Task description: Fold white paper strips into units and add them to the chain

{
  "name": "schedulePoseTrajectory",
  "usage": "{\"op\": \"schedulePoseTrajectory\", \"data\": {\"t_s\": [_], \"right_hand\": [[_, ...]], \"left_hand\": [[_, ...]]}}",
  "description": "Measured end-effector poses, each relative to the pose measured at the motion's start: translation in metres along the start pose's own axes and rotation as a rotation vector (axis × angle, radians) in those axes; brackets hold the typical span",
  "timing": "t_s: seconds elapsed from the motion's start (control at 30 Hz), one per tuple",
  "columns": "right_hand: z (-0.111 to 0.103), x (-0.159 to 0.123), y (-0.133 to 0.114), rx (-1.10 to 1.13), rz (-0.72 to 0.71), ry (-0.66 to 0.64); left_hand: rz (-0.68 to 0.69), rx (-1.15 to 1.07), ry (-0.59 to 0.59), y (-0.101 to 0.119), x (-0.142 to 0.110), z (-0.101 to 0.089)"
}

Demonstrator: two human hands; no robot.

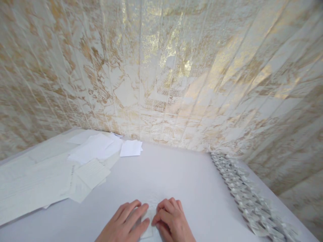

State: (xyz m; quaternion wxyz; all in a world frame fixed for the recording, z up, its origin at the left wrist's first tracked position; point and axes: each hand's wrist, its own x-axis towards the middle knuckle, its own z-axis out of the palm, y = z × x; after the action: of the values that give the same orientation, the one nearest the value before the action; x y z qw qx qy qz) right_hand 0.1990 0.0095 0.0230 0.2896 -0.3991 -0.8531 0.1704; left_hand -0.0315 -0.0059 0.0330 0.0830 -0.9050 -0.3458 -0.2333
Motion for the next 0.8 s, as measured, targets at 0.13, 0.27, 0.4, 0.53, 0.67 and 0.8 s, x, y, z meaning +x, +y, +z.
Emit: {"op": "schedulePoseTrajectory", "data": {"t_s": [0.13, 0.27, 0.4, 0.53, 0.67, 0.8], "right_hand": [[0.000, 0.000, -0.001, -0.010, -0.022, 0.005], [0.004, -0.002, -0.002, 0.008, -0.021, 0.028], [0.013, -0.004, -0.001, 0.028, 0.000, 0.082], [0.012, -0.005, -0.003, 0.014, 0.018, 0.117], [0.000, -0.003, -0.007, -0.016, -0.070, 0.079], [-0.006, -0.002, -0.010, -0.100, -0.166, 0.107]], "left_hand": [[0.120, -0.080, 0.112, -0.005, 0.012, 0.005], [0.128, -0.164, 0.018, -0.002, 0.018, 0.001], [0.171, -0.224, -0.002, -0.002, 0.015, 0.003], [-0.019, -0.278, -0.097, -0.001, 0.012, 0.011], [-0.251, -0.334, -0.170, 0.006, 0.022, 0.006], [-0.396, -0.271, -0.254, 0.018, 0.035, -0.005]]}}
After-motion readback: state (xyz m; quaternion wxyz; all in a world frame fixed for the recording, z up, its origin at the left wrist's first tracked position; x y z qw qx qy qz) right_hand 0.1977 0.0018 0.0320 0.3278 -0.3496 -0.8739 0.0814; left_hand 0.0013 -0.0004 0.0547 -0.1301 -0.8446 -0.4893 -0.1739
